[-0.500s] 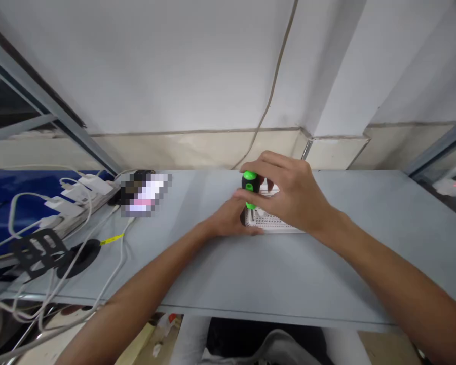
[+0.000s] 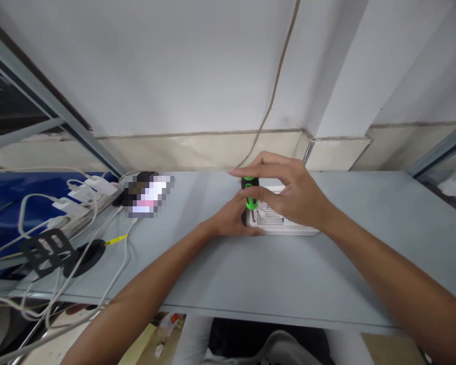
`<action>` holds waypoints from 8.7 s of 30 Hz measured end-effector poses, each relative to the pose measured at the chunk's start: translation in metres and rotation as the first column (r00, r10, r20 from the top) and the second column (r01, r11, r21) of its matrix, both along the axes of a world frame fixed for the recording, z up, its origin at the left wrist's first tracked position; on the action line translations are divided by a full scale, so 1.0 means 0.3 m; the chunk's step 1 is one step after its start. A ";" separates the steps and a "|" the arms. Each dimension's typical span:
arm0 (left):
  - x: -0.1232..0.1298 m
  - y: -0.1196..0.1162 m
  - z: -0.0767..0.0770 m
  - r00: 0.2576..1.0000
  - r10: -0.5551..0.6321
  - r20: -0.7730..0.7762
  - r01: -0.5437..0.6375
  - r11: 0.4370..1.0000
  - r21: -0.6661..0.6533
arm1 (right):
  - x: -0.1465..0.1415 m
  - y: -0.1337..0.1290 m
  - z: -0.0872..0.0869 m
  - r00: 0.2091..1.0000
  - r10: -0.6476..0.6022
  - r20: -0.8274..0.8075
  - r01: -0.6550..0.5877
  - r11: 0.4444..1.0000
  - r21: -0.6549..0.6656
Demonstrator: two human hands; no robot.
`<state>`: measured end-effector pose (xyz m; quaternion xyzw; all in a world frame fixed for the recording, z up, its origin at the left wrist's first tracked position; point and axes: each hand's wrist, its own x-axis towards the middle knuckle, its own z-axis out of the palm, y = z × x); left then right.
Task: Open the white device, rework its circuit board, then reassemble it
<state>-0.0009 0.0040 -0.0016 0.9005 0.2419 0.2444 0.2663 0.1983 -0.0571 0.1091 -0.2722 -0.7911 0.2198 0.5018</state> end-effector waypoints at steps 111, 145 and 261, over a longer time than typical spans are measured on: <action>-0.035 -0.001 0.103 0.974 0.075 0.214 -0.010 0.956 -0.292 | 0.027 0.036 -0.035 0.961 -0.225 0.162 0.144 0.903 0.405; -0.023 -0.021 0.074 0.938 0.261 0.227 -0.217 0.955 -0.200 | 0.573 0.244 -0.100 0.647 -0.002 0.762 0.711 0.361 -0.603; -0.055 0.017 0.027 0.994 0.011 -0.106 0.013 0.974 0.225 | 0.299 -0.030 -0.244 0.868 -0.496 0.035 0.435 0.792 0.429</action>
